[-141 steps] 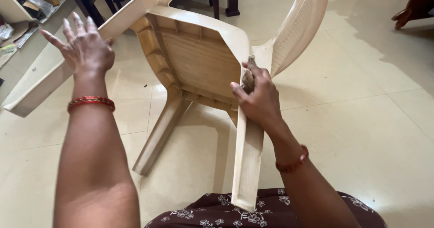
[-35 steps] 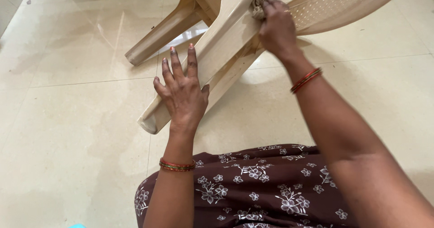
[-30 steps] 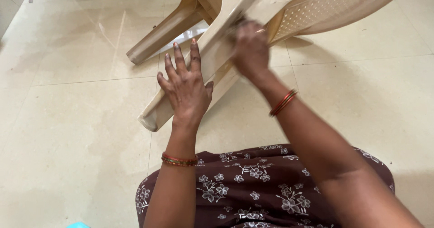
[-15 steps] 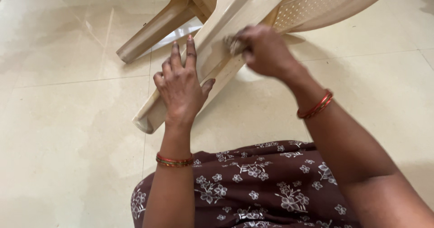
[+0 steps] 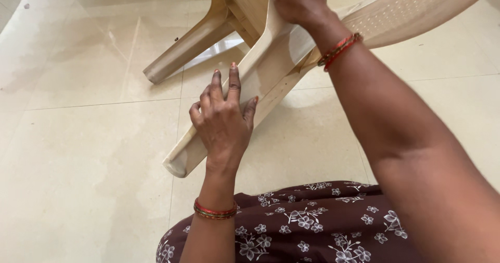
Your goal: The person wipes a beige plastic chair with a cloth, cleaning the legs, seat, armrests, and backrest. The chair is tilted and turned to access different surfaces.
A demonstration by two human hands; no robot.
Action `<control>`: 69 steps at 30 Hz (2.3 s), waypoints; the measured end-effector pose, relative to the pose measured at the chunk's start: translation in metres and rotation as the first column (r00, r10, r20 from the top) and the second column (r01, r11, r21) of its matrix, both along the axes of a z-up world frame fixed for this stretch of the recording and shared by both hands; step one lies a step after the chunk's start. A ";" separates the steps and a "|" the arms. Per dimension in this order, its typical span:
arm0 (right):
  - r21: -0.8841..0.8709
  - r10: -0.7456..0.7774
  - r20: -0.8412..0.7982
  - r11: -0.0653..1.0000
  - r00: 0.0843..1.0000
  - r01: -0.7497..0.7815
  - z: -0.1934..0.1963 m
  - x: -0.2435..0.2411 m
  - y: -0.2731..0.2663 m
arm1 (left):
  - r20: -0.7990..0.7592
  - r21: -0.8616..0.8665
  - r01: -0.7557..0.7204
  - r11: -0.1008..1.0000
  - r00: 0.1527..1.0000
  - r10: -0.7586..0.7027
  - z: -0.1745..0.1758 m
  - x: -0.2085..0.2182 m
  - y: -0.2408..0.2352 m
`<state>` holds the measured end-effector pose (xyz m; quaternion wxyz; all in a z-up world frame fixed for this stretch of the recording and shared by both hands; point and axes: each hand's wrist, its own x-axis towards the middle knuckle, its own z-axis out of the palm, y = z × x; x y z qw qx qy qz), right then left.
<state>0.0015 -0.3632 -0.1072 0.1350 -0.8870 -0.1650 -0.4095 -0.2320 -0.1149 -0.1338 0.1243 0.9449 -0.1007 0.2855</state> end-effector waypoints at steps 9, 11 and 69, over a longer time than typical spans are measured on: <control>0.078 -0.002 -0.114 0.997 0.993 0.011 0.009 -0.102 0.046 | 0.019 -0.003 -0.020 1.000 1.000 0.020 -0.006 0.004 -0.003; 0.083 0.019 -0.085 0.997 0.996 -0.012 0.001 -0.113 0.051 | 0.015 -0.008 -0.016 1.000 1.000 0.016 -0.005 0.004 -0.002; 0.230 0.094 -0.087 0.970 0.992 -0.072 -0.062 -0.209 0.112 | -0.273 -0.180 0.036 0.983 0.958 -0.085 -0.011 -0.031 0.097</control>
